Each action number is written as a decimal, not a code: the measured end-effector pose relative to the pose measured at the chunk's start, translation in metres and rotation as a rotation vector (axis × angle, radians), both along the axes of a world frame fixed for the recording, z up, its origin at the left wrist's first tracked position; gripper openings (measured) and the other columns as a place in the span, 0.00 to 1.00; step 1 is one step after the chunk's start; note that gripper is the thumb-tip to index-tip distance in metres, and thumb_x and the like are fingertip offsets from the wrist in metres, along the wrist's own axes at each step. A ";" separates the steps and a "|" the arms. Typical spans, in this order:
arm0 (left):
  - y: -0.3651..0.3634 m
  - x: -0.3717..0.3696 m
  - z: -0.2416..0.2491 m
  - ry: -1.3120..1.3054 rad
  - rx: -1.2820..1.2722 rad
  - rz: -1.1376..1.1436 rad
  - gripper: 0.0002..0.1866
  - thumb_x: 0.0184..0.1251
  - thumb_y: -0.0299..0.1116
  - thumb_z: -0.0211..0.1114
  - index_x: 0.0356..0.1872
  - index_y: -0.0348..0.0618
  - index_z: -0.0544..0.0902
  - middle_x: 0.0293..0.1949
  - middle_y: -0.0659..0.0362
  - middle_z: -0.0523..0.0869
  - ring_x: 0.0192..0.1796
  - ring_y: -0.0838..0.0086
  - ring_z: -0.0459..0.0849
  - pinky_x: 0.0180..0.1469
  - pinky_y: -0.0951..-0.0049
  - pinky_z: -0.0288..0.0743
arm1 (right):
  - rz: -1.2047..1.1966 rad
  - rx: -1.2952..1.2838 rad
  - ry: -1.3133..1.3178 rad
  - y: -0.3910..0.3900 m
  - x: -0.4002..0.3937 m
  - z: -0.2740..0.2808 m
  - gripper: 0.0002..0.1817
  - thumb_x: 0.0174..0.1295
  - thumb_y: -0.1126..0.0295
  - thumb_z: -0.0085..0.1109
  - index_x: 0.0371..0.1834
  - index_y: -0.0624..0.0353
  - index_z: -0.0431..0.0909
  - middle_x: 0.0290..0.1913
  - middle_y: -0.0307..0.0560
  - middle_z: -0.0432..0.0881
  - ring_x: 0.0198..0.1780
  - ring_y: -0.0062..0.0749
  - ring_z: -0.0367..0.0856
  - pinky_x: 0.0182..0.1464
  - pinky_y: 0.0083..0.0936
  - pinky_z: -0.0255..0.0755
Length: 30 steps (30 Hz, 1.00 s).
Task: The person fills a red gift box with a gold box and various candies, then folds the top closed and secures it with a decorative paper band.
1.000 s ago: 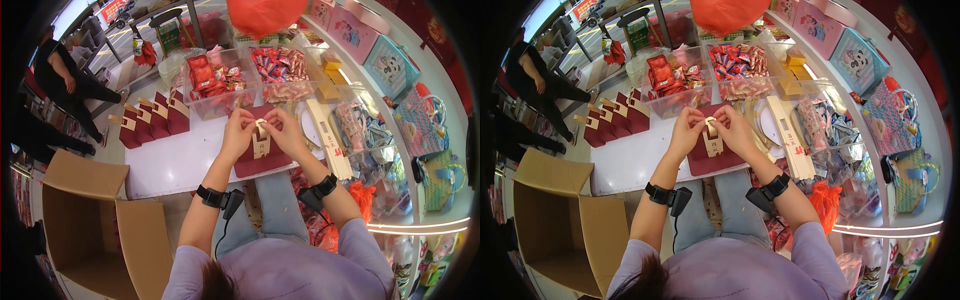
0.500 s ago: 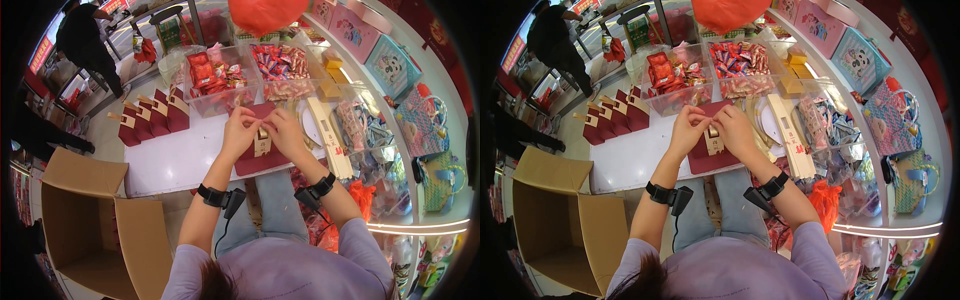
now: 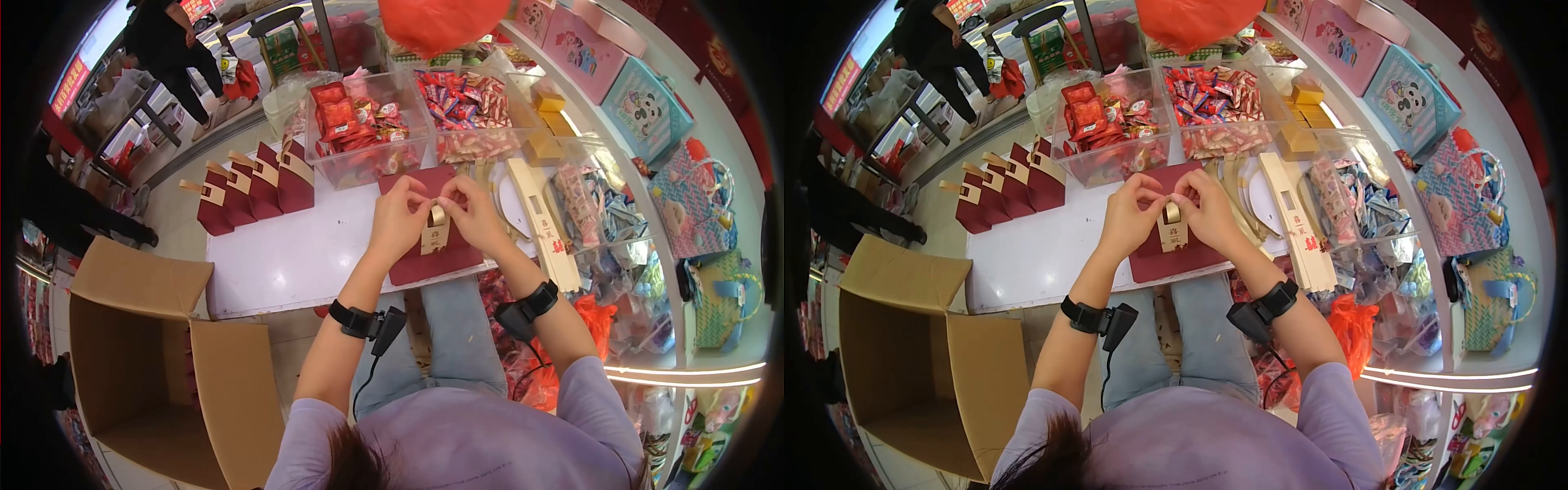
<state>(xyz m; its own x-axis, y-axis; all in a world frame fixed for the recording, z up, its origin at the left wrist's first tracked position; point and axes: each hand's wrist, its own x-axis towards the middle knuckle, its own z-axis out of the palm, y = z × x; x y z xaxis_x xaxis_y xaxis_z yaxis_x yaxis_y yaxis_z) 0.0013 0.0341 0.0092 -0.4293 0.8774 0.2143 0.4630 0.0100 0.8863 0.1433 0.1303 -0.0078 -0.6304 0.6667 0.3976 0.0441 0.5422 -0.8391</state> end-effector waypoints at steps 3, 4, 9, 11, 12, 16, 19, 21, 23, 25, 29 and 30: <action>0.001 0.000 -0.003 -0.005 -0.005 0.007 0.11 0.63 0.28 0.70 0.43 0.35 0.80 0.36 0.53 0.91 0.38 0.68 0.89 0.44 0.71 0.80 | 0.003 -0.107 -0.052 0.004 0.004 0.001 0.04 0.67 0.73 0.63 0.39 0.60 0.78 0.35 0.36 0.79 0.40 0.21 0.77 0.43 0.20 0.71; -0.001 0.002 -0.004 -0.028 -0.004 0.026 0.12 0.63 0.29 0.71 0.42 0.35 0.80 0.39 0.50 0.91 0.41 0.66 0.90 0.45 0.71 0.81 | 0.010 -0.122 -0.047 0.004 0.005 0.003 0.04 0.67 0.73 0.63 0.39 0.59 0.78 0.36 0.36 0.80 0.40 0.20 0.77 0.43 0.19 0.71; -0.005 0.011 -0.022 -0.001 0.042 0.056 0.15 0.61 0.35 0.73 0.40 0.34 0.81 0.50 0.41 0.87 0.52 0.57 0.88 0.53 0.66 0.80 | 0.015 -0.181 -0.077 0.003 0.003 0.007 0.04 0.67 0.73 0.62 0.38 0.63 0.78 0.35 0.40 0.82 0.37 0.22 0.78 0.43 0.21 0.73; -0.004 0.016 -0.023 0.096 -0.005 0.112 0.17 0.59 0.39 0.75 0.37 0.33 0.82 0.56 0.37 0.84 0.59 0.50 0.84 0.59 0.61 0.77 | 0.040 -0.194 -0.081 0.006 0.004 0.006 0.05 0.68 0.73 0.61 0.39 0.63 0.78 0.35 0.40 0.82 0.37 0.21 0.78 0.43 0.21 0.73; -0.005 0.018 -0.018 0.099 -0.006 0.121 0.17 0.59 0.39 0.75 0.37 0.33 0.82 0.56 0.37 0.84 0.59 0.50 0.84 0.59 0.61 0.77 | 0.051 -0.203 -0.091 0.007 0.005 0.006 0.05 0.68 0.73 0.61 0.40 0.62 0.77 0.35 0.39 0.82 0.37 0.21 0.78 0.42 0.20 0.73; -0.004 0.024 -0.014 0.083 -0.034 0.207 0.15 0.58 0.38 0.75 0.30 0.35 0.83 0.59 0.37 0.82 0.61 0.46 0.81 0.60 0.57 0.75 | 0.063 -0.213 -0.075 0.008 0.006 0.007 0.05 0.69 0.72 0.60 0.39 0.62 0.77 0.34 0.38 0.81 0.38 0.20 0.78 0.44 0.19 0.72; -0.003 0.025 -0.022 0.120 -0.009 0.197 0.13 0.58 0.35 0.74 0.30 0.36 0.82 0.59 0.40 0.83 0.60 0.47 0.82 0.61 0.57 0.74 | 0.117 -0.235 -0.064 0.010 0.006 0.009 0.05 0.68 0.73 0.60 0.39 0.62 0.76 0.37 0.39 0.79 0.39 0.22 0.77 0.44 0.20 0.72; -0.001 0.021 -0.027 0.000 0.062 0.167 0.11 0.58 0.33 0.73 0.29 0.36 0.82 0.58 0.43 0.84 0.60 0.48 0.82 0.61 0.57 0.73 | 0.116 -0.140 -0.075 0.008 0.006 0.010 0.05 0.68 0.73 0.60 0.39 0.62 0.76 0.39 0.40 0.77 0.41 0.23 0.77 0.45 0.21 0.72; -0.003 0.019 -0.024 0.074 0.074 0.150 0.10 0.59 0.32 0.73 0.29 0.36 0.81 0.58 0.43 0.84 0.59 0.50 0.83 0.59 0.57 0.75 | 0.145 -0.032 -0.100 0.008 0.008 0.017 0.06 0.68 0.72 0.60 0.40 0.62 0.74 0.43 0.43 0.72 0.45 0.28 0.75 0.48 0.24 0.72; -0.004 0.021 -0.023 0.147 0.085 0.135 0.10 0.59 0.30 0.72 0.29 0.36 0.80 0.57 0.43 0.85 0.59 0.51 0.83 0.57 0.58 0.76 | 0.186 -0.079 -0.076 0.015 0.008 0.016 0.06 0.70 0.71 0.58 0.42 0.62 0.73 0.42 0.41 0.73 0.46 0.25 0.74 0.50 0.24 0.71; -0.006 0.024 -0.026 0.145 0.075 0.191 0.12 0.58 0.31 0.74 0.27 0.37 0.77 0.52 0.44 0.87 0.54 0.54 0.86 0.56 0.58 0.77 | 0.302 -0.357 0.075 0.019 0.001 0.001 0.07 0.72 0.70 0.56 0.43 0.62 0.72 0.41 0.39 0.74 0.46 0.21 0.74 0.50 0.23 0.71; -0.006 0.023 -0.023 0.056 0.031 0.239 0.14 0.58 0.31 0.74 0.26 0.38 0.76 0.49 0.46 0.89 0.52 0.56 0.87 0.56 0.58 0.76 | 0.301 -0.354 0.075 0.019 0.002 0.002 0.07 0.72 0.70 0.56 0.43 0.62 0.72 0.41 0.39 0.74 0.46 0.21 0.74 0.50 0.23 0.71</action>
